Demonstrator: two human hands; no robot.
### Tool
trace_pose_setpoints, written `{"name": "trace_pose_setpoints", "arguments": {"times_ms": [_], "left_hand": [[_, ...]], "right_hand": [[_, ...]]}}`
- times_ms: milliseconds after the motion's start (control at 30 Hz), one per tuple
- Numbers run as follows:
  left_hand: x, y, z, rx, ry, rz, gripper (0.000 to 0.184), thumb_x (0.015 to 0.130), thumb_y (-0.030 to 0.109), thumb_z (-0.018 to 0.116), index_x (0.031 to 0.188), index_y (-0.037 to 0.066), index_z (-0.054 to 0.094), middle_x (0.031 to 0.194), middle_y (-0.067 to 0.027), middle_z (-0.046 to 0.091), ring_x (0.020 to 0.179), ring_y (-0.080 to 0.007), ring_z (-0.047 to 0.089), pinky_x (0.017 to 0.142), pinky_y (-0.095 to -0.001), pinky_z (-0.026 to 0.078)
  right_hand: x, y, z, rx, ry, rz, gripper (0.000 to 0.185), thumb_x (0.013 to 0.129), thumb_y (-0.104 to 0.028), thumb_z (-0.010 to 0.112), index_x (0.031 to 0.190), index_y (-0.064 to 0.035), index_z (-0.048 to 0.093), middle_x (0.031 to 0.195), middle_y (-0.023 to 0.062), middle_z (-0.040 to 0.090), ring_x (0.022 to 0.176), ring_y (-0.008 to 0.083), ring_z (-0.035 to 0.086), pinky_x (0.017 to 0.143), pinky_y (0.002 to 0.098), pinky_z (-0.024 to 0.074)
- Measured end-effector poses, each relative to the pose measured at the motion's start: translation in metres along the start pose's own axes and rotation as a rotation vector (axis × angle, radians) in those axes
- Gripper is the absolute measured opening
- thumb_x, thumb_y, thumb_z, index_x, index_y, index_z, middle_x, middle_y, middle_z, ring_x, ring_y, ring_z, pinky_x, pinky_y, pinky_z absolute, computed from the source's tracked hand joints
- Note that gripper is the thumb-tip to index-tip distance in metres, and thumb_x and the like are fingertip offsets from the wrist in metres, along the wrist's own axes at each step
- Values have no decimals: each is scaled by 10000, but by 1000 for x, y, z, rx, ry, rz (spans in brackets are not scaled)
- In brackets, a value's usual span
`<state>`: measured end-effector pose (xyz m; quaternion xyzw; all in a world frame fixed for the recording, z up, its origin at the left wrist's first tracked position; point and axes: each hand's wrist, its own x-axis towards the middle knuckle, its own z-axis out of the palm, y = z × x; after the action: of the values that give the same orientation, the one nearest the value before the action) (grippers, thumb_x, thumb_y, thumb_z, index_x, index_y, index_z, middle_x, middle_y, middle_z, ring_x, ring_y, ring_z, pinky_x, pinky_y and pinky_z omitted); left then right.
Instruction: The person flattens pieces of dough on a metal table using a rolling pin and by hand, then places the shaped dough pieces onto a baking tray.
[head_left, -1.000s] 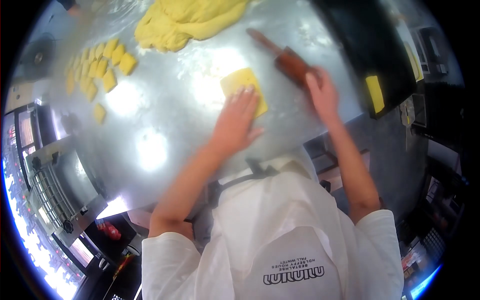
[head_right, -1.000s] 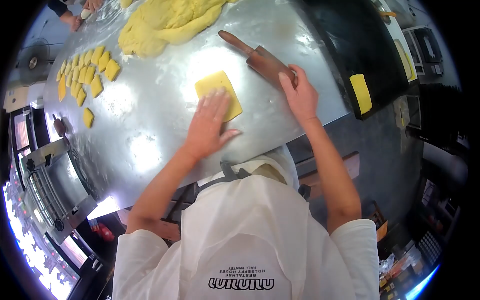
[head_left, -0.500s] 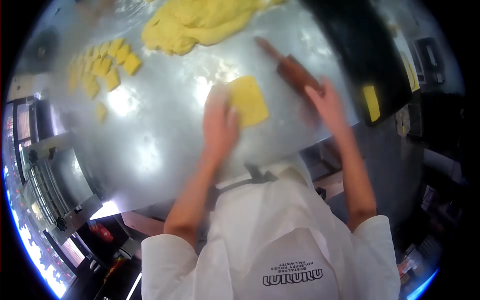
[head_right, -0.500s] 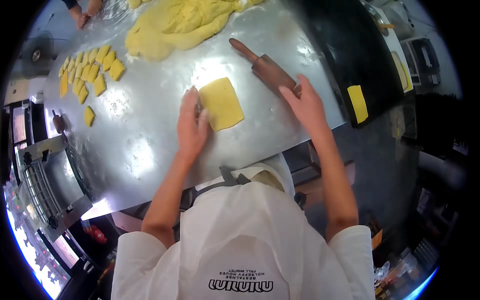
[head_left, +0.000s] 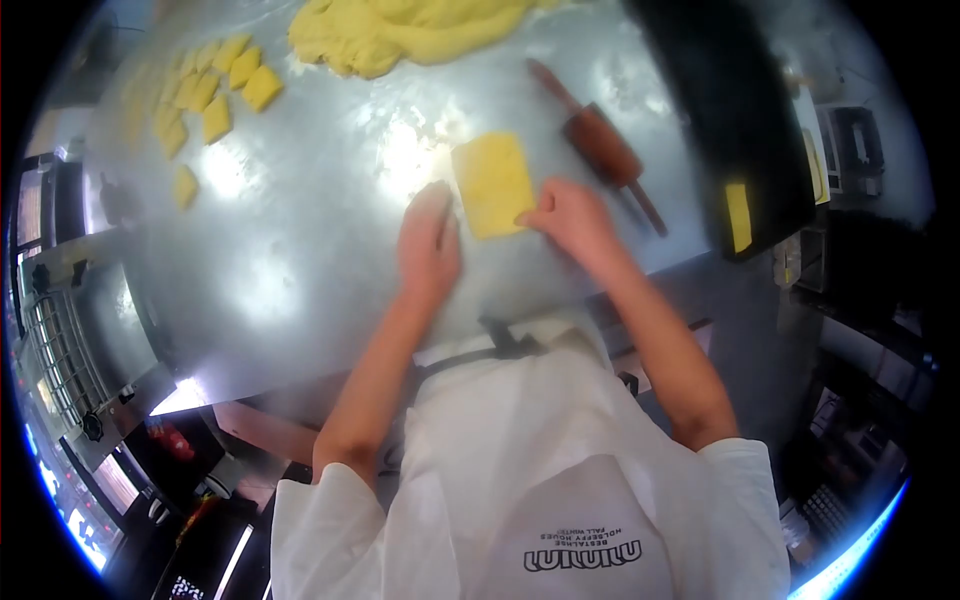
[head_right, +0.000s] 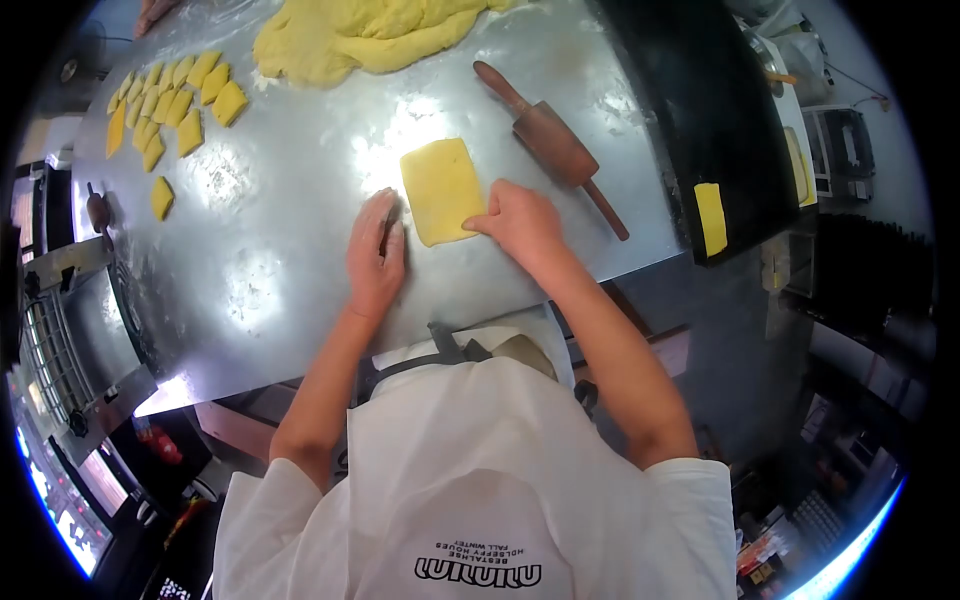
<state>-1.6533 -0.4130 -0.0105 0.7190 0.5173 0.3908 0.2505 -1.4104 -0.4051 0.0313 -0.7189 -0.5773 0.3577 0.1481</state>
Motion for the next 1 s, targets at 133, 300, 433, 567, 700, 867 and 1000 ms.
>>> {"name": "trace_pose_setpoints", "arguments": {"times_ms": [133,300,433,567,700,867,1000], "left_hand": [[2,6,-8,-59,24,-81,409,957,-41,612,1362,11,627,1401,-189,636,1293,-341,618,1068,-398,507],[10,-1,-8,-43,27,-52,412,948,-45,619,1354,21,632,1390,-187,642,1278,-344,625,1062,-410,515],[14,8,-9,78,-69,62,449,919,-37,643,1365,15,619,1391,-202,633,1282,-391,608,1088,-444,497],[22,24,7,184,-259,85,631,908,138,724,1476,-13,491,1518,-252,501,1417,-420,465,1194,-528,356],[30,24,19,314,-380,103,803,924,362,732,1526,-48,393,1597,-247,402,1477,-409,386,1225,-580,261],[31,26,16,358,-433,51,845,933,425,712,1548,-40,367,1639,-229,351,1518,-387,334,1233,-585,235],[36,25,13,320,-445,35,816,929,377,728,1557,-7,377,1641,-215,366,1525,-364,343,1240,-577,234]], "right_hand": [[7,1,4,11,-62,25,435,710,-319,919,747,-70,564,667,99,580,651,311,587,635,439,467],[2,-10,-10,97,-103,80,436,775,-345,893,761,-66,558,686,81,615,654,210,604,612,367,478],[16,-18,-33,462,-185,219,303,932,-306,773,874,-57,610,822,82,705,744,131,651,651,279,513],[28,-43,-33,898,-202,268,240,1021,-217,665,1139,-9,643,1035,137,741,897,187,717,778,291,575],[46,-37,-1,1304,-248,273,349,1040,-214,631,1287,28,583,1194,186,702,1068,271,719,948,359,578],[51,-27,9,1352,-218,327,391,1040,-182,615,1339,54,529,1289,221,663,1172,330,691,1062,417,532],[47,-40,-1,1363,-186,318,415,1032,-171,620,1361,55,506,1317,230,650,1209,343,670,1100,437,504]]}}
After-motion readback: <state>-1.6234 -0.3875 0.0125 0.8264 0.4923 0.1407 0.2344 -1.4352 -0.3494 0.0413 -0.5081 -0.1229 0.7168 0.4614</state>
